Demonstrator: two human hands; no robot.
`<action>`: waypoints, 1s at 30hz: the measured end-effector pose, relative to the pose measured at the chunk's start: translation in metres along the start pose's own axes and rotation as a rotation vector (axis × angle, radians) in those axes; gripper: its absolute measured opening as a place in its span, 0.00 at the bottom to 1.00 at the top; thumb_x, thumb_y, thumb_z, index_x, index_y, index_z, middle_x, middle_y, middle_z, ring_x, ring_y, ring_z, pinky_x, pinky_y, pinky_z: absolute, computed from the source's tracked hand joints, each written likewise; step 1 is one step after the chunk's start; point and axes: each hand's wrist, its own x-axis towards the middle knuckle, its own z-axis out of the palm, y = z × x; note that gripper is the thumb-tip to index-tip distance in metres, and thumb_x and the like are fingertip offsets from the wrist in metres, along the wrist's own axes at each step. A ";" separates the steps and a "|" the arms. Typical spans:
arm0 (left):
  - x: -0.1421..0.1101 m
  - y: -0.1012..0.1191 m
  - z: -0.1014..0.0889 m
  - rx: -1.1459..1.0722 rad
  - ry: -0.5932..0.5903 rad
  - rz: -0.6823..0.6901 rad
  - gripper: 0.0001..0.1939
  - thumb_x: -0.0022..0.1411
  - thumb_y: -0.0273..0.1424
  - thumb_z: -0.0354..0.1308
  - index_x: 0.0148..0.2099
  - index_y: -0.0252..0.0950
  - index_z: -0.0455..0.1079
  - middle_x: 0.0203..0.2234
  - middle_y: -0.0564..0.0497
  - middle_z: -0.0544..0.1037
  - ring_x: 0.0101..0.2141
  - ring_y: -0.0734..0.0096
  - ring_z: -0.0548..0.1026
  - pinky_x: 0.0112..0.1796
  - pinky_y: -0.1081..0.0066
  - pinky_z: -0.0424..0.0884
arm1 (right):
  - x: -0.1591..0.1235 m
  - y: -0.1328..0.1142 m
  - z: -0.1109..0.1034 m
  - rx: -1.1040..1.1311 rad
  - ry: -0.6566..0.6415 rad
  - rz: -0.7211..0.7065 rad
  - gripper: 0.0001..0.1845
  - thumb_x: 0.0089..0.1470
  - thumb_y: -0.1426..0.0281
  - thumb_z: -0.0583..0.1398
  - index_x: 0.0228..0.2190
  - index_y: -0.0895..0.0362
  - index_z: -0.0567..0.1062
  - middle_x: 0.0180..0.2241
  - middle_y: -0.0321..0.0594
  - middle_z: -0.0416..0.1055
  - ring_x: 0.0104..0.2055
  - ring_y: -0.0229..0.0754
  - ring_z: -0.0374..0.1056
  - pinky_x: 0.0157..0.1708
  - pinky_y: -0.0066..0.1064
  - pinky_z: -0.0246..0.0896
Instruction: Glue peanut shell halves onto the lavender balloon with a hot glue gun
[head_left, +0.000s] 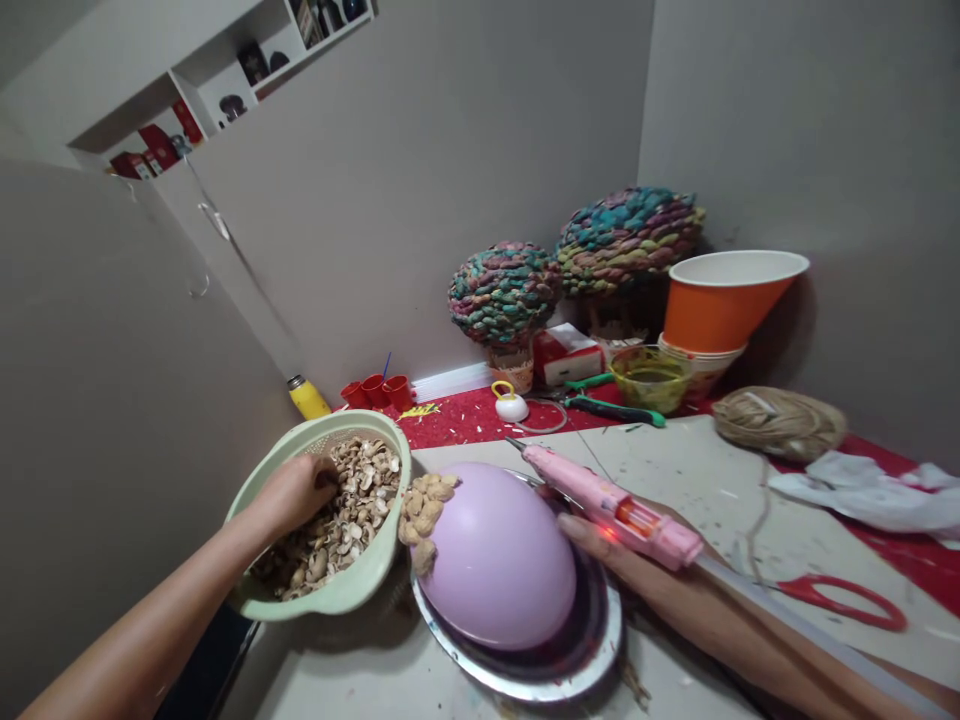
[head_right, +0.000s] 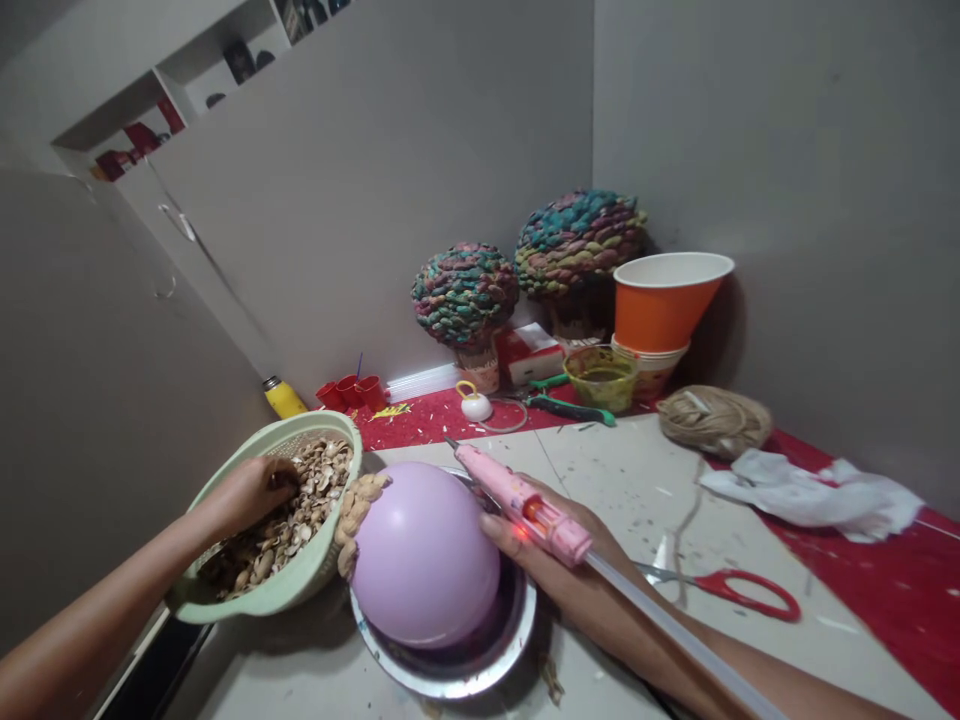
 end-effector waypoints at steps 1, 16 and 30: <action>-0.001 -0.001 0.001 -0.016 0.000 -0.001 0.15 0.66 0.36 0.57 0.52 0.35 0.69 0.47 0.45 0.75 0.42 0.62 0.76 0.42 0.57 0.75 | 0.000 0.000 0.000 0.014 0.001 0.003 0.33 0.51 0.51 0.63 0.55 0.53 0.73 0.55 0.44 0.70 0.57 0.58 0.67 0.53 0.40 0.67; -0.019 -0.017 -0.015 -0.871 0.173 -0.083 0.13 0.53 0.37 0.67 0.36 0.34 0.70 0.22 0.57 0.75 0.22 0.76 0.70 0.27 0.72 0.69 | -0.007 -0.027 0.002 -0.011 -0.015 0.025 0.23 0.60 0.55 0.60 0.54 0.49 0.72 0.54 0.45 0.71 0.54 0.55 0.68 0.52 0.47 0.67; -0.060 0.020 -0.009 -1.398 0.162 -0.139 0.15 0.43 0.29 0.75 0.36 0.33 0.79 0.29 0.50 0.81 0.27 0.76 0.77 0.34 0.75 0.76 | -0.004 -0.020 -0.010 -0.020 -0.104 0.091 0.15 0.63 0.62 0.59 0.50 0.52 0.72 0.51 0.44 0.69 0.48 0.47 0.69 0.45 0.41 0.70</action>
